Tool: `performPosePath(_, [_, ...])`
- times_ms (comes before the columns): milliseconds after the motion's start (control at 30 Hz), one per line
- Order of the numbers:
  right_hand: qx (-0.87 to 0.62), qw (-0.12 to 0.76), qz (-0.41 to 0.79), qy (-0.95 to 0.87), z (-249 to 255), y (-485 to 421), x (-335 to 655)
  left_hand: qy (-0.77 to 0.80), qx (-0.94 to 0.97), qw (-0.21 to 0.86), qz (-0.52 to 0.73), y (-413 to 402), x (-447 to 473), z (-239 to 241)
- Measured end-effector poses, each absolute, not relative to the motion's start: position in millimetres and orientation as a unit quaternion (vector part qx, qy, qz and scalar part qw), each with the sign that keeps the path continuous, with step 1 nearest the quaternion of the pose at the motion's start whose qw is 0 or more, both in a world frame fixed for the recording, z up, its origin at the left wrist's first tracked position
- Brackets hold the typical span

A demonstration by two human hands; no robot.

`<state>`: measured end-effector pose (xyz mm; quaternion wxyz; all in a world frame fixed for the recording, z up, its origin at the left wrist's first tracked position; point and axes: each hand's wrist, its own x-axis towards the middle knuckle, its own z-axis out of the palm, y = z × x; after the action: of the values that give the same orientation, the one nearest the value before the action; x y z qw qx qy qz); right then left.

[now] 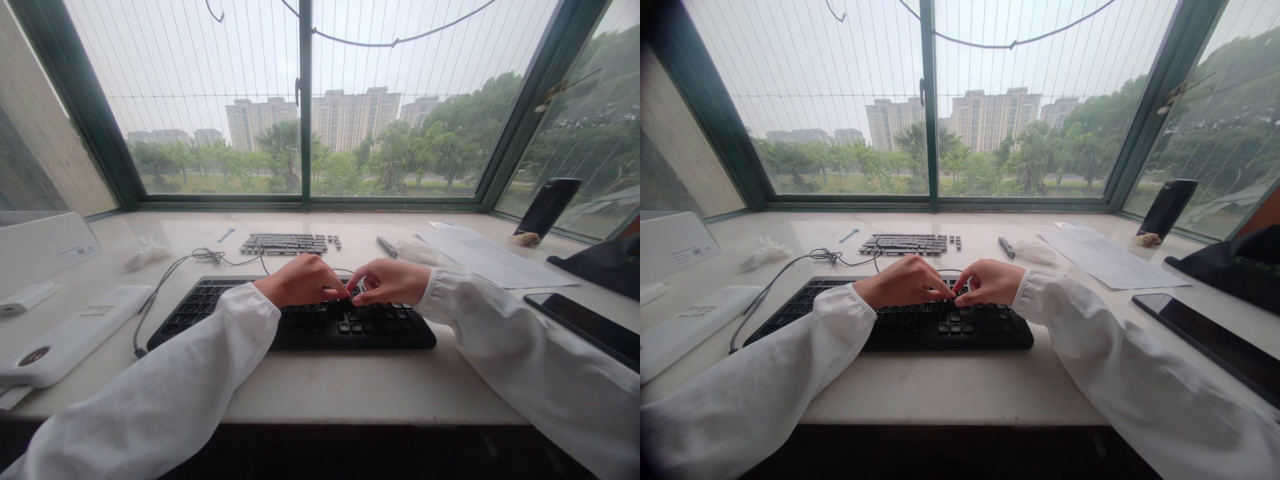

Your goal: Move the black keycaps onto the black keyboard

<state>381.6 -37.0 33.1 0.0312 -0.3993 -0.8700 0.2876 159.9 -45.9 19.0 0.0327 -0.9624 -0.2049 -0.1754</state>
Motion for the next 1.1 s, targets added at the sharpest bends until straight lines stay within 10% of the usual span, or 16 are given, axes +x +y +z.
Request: performPosePath(1100, [-0.432,0.094,0.284,-0.851,22.8,-38.3,377.5,-0.22,-0.963,0.026,-0.152,-58.9,164.3,24.3])
